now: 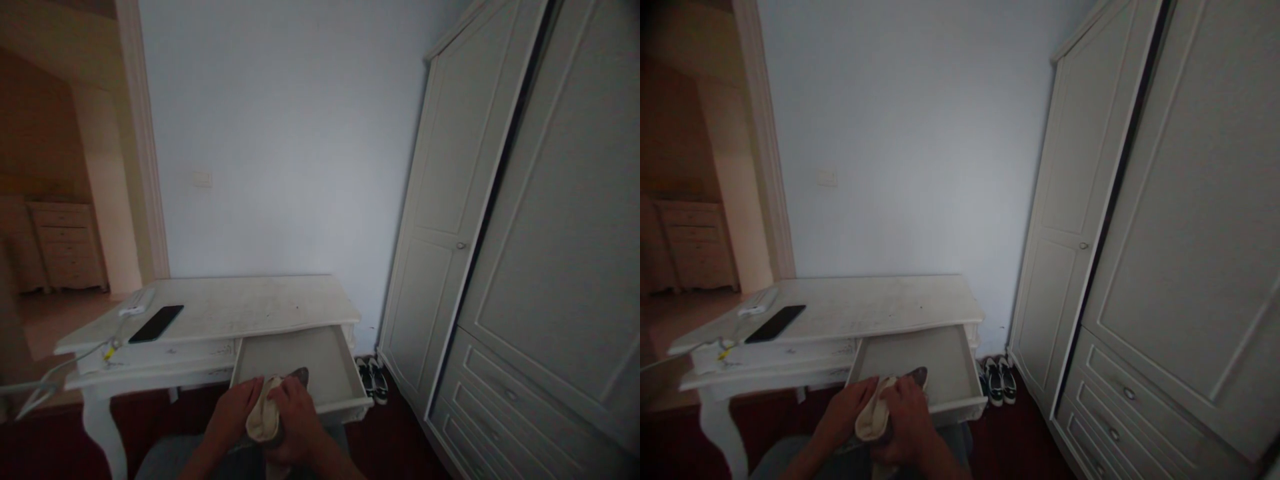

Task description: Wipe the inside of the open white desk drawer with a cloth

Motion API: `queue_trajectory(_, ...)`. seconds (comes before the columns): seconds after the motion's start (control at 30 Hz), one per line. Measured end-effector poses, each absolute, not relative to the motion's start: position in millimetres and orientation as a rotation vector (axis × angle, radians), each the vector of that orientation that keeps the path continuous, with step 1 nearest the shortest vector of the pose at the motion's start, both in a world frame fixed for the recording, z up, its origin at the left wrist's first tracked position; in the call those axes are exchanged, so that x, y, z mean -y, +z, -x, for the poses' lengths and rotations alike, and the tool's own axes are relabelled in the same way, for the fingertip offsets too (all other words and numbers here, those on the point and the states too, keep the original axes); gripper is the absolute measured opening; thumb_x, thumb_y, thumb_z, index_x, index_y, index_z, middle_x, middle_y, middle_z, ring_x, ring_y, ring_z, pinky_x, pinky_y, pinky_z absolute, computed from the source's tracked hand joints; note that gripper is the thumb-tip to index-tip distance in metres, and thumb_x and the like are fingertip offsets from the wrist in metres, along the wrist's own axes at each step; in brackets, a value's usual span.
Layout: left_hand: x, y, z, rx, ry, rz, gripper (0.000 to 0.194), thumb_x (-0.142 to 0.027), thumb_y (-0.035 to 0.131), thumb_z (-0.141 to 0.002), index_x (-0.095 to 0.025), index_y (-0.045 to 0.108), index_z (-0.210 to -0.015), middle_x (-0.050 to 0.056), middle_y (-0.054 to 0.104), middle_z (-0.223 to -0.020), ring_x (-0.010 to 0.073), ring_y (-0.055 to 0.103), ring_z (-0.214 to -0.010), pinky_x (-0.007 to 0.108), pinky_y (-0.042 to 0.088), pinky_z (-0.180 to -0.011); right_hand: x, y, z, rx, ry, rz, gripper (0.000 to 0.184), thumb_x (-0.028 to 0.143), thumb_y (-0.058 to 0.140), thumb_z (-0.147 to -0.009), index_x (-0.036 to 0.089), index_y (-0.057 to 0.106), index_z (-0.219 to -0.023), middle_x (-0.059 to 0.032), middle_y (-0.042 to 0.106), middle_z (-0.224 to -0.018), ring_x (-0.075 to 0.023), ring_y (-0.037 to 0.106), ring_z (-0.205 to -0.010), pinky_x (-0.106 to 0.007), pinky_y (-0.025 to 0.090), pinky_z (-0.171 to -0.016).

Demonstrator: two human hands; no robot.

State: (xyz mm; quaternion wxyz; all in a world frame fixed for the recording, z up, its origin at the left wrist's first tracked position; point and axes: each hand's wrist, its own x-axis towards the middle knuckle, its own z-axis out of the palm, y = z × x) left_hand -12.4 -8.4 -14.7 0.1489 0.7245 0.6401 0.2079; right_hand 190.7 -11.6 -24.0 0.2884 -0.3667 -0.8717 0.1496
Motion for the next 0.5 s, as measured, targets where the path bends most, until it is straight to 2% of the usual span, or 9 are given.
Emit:
queue_trajectory(0.13, 6.2, -16.5, 14.6, -1.828, 0.542, -2.098, 0.05, -0.04, 0.024, -0.107, -0.027, 0.073, -0.107, 0.007, 0.081, -0.113, 0.0204, 0.074, -0.106, 0.029, 0.049, -0.093, 7.9, -11.7, -169.4, 2.356, 0.541, 0.931, 0.092, 0.039, 0.098, -0.049, 0.033, 0.059, -0.132, -0.0069, 0.056, -0.127, -0.0351, 0.054, -0.117, -0.046, 0.045, -0.105)
queue_trajectory(0.23, 8.6, -16.1, 12.2, -1.824, 0.587, -2.113, 0.053, -0.043, 0.023, -0.108, -0.028, 0.073, -0.102, 0.005, 0.082, -0.107, 0.0191, 0.074, -0.1, 0.027, 0.048, -0.086, -5.0, -7.2, -187.4, 2.319, 0.758, 0.842, 0.075, 0.047, 0.097, -0.055, 0.03, 0.066, -0.121, -0.0046, 0.055, -0.12, -0.0296, 0.055, -0.113, -0.039, 0.047, -0.099)
queue_trajectory(0.3, 10.2, -16.3, 10.0, -1.848, 0.605, -2.137, 0.052, -0.044, 0.024, -0.108, -0.028, 0.073, -0.098, 0.005, 0.081, -0.103, 0.019, 0.074, -0.098, 0.027, 0.047, -0.085, -16.1, -7.4, -210.9, 2.288, 0.867, 0.803, 0.07, 0.051, 0.097, -0.054, 0.028, 0.067, -0.113, -0.0028, 0.053, -0.117, -0.0262, 0.055, -0.109, -0.036, 0.047, -0.097)
queue_trajectory(0.5, 8.7, -19.9, 8.7, -1.937, 0.576, -2.176, 0.053, -0.048, 0.025, -0.107, -0.025, 0.071, -0.092, 0.007, 0.08, -0.097, 0.0223, 0.074, -0.097, 0.03, 0.047, -0.087, -31.3, -7.1, -305.2, 2.25, 0.875, 0.852, 0.055, 0.038, 0.09, -0.061, 0.025, 0.063, -0.106, -0.0001, 0.05, -0.113, -0.0212, 0.056, -0.104, -0.032, 0.045, -0.093)
